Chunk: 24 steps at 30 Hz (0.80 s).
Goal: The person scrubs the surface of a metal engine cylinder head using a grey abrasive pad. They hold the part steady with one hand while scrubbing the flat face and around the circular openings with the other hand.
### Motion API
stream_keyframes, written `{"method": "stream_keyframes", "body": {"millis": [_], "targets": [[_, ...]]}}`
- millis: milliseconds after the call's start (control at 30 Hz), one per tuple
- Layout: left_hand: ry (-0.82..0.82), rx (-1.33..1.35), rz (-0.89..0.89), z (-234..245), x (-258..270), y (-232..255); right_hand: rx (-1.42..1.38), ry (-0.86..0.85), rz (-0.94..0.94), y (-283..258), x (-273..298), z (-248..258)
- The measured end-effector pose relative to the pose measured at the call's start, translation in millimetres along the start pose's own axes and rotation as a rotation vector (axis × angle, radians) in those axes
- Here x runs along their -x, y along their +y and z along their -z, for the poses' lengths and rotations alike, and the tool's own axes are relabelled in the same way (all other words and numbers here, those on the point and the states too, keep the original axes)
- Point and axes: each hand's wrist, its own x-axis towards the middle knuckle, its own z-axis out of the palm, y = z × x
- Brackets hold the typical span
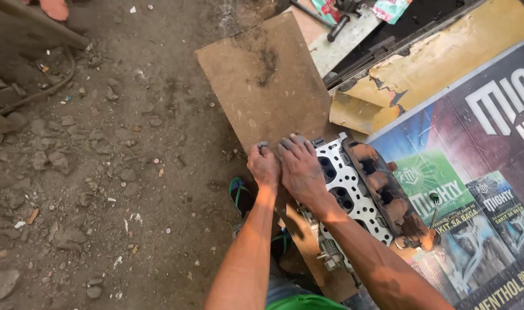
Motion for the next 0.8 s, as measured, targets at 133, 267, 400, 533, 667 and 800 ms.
{"method": "stream_keyframes", "body": {"millis": [133,267,400,533,667,800], "targets": [[-0.056,0.046,0.065,15.4,5.1,26.1,-0.076,-0.064,-0.043,-2.3,25.3,11.8],[-0.004,-0.003,0.084,12.2,9.4,26.4,0.046,-0.188,-0.028,-14.7,138.1,52.4],[-0.119,-0.048,0.145,17.9,11.7,32.5,0.075,-0.188,-0.089,-36.4,236.9,108.4],[-0.009,-0.099,0.141,12.8,10.6,22.6,0.010,-0.138,-0.091,-22.1,220.2,86.3],[-0.079,-0.039,0.099,16.5,9.8,38.2,0.016,-0.102,-0.047,9.7,108.1,24.8],[0.012,-0.001,0.047,25.3,18.7,45.8,0.096,0.129,0.027,26.0,5.1,-33.4]]}}
